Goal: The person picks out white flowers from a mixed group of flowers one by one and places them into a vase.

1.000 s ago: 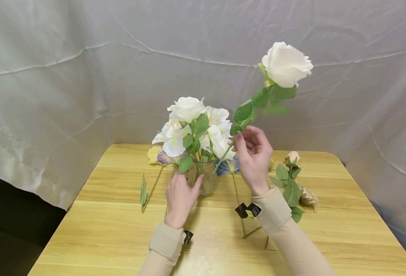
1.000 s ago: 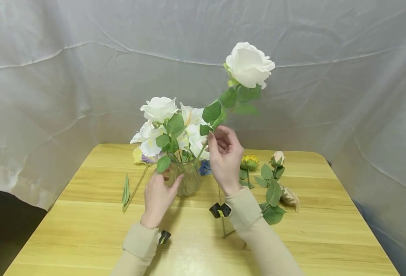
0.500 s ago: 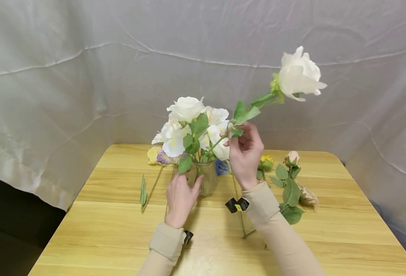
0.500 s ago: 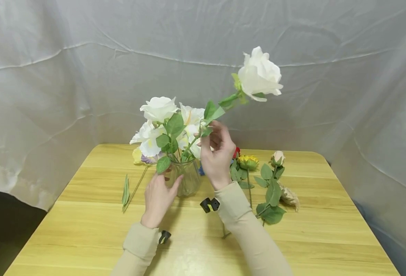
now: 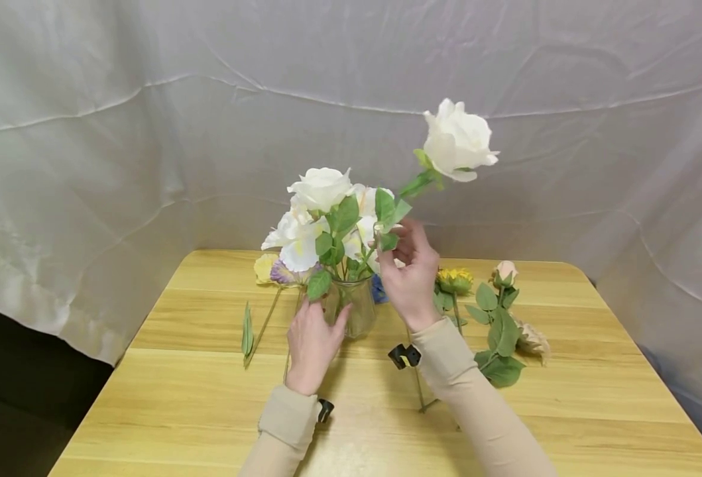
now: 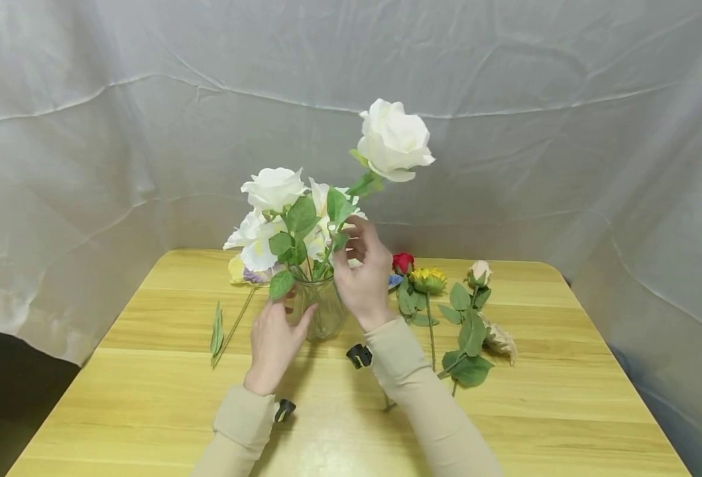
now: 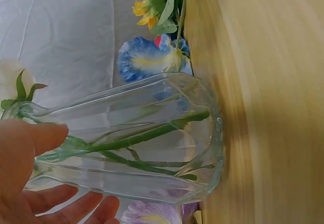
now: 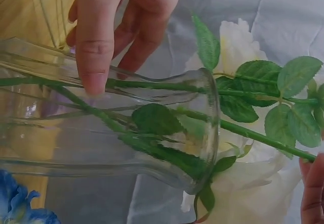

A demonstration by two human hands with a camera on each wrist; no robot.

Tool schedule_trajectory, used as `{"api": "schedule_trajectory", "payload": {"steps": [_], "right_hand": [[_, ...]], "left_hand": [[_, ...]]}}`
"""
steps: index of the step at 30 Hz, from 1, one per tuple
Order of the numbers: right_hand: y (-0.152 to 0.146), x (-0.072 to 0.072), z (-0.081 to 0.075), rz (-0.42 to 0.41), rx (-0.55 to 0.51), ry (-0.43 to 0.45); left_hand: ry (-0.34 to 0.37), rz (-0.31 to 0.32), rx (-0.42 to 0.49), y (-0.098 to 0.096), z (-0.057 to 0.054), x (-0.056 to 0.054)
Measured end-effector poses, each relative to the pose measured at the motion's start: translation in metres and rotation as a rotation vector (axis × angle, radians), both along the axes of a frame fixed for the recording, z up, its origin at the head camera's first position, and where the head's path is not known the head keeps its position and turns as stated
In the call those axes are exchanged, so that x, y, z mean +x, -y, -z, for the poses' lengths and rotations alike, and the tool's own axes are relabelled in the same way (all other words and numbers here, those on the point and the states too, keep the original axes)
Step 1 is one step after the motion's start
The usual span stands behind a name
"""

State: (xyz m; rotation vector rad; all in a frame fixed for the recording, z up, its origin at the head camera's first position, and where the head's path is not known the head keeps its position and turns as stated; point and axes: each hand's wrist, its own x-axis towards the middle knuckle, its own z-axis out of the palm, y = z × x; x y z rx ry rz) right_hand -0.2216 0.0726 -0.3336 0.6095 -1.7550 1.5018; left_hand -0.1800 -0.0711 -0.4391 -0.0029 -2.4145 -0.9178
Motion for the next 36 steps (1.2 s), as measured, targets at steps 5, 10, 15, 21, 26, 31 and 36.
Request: {"api": "schedule_trajectory", "payload": {"steps": [5,10,15,21,26,31,36], "right_hand": [[0.003,-0.001,0.003,0.021,0.061,0.024],[0.004,0.000,0.004,0.025,0.124,0.062],[0.004,0.002,0.004,-0.025,0.155,0.098],[0.004,0.003,0.002,0.000,0.233,0.162],[0.005,0.003,0.000,0.058,0.351,0.213],[0.006,0.003,-0.002,0.088,0.449,0.208],[0.006,0.003,-0.001,0.078,0.443,0.207]], "left_hand": [[0.023,0.000,-0.009,-0.001,0.003,-0.002],[0.023,0.002,-0.026,-0.001,0.007,-0.005],[0.034,0.024,-0.023,0.000,0.009,-0.006],[0.035,0.092,-0.003,0.005,0.010,-0.009],[0.041,0.118,0.022,0.007,0.011,-0.010],[0.050,0.115,0.026,0.007,0.010,-0.010],[0.047,0.118,0.024,0.007,0.009,-0.011]]}}
